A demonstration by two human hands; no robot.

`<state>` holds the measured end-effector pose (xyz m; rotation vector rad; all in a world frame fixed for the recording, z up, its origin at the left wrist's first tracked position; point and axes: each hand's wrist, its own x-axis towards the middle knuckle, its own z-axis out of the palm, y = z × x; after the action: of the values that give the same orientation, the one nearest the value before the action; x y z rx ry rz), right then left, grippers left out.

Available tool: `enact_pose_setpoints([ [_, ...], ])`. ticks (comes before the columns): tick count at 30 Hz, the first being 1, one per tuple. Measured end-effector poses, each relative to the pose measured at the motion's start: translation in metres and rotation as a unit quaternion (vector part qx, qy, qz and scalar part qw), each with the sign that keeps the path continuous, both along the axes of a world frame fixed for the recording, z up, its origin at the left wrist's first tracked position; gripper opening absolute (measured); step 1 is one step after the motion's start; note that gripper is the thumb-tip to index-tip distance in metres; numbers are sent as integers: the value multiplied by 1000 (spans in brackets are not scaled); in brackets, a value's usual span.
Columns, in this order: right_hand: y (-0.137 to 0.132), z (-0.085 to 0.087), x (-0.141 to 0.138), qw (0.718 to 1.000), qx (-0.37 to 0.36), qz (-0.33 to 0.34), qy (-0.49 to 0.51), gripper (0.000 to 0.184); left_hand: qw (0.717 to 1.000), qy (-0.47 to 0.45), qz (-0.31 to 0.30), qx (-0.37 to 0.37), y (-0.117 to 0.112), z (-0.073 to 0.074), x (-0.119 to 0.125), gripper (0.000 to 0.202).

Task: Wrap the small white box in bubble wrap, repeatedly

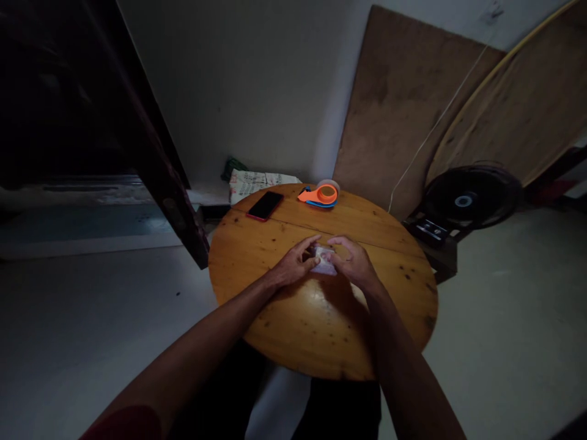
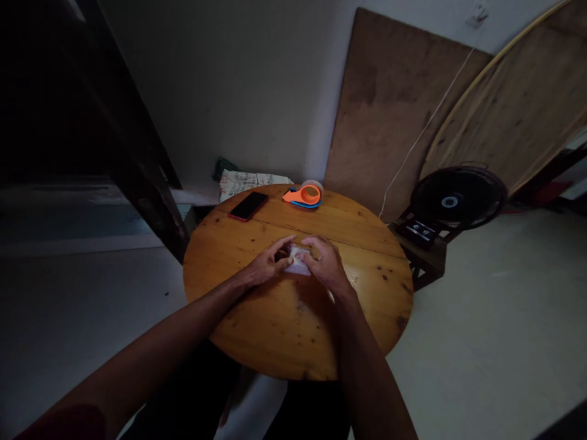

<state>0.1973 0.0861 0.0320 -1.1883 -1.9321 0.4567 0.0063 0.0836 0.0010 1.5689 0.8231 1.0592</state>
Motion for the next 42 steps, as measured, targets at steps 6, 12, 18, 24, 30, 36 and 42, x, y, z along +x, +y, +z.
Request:
enact_pose_setpoints([
  [6, 3, -5, -4, 997, 76, -15, 3, 15, 1000, -4, -6, 6, -1, 2, 0, 65],
  [12, 1, -7, -6, 997, 74, 1, -1, 15, 1000, -4, 13, 27, 2, -4, 0, 59],
  [18, 4, -9, -2, 998, 47, 36, -15, 17, 999, 7, 22, 43, 4, -5, 1, 56],
  [24, 3, -5, 6, 994, 45, 75, -62, 16, 998, 22, 16, 59, 4, -6, -1, 48],
  [30, -5, 5, 0, 981, 109, 50, -152, 14, 989, 55, 27, 131, 6, -3, -2, 34],
  [36, -3, 7, 5, 997, 60, 32, -30, 14, 986, 64, 9, 157, 8, -2, -3, 24],
  [42, 9, -9, 12, 995, -14, -87, 38, 18, 987, 67, 11, 145, 7, -2, -4, 23],
])
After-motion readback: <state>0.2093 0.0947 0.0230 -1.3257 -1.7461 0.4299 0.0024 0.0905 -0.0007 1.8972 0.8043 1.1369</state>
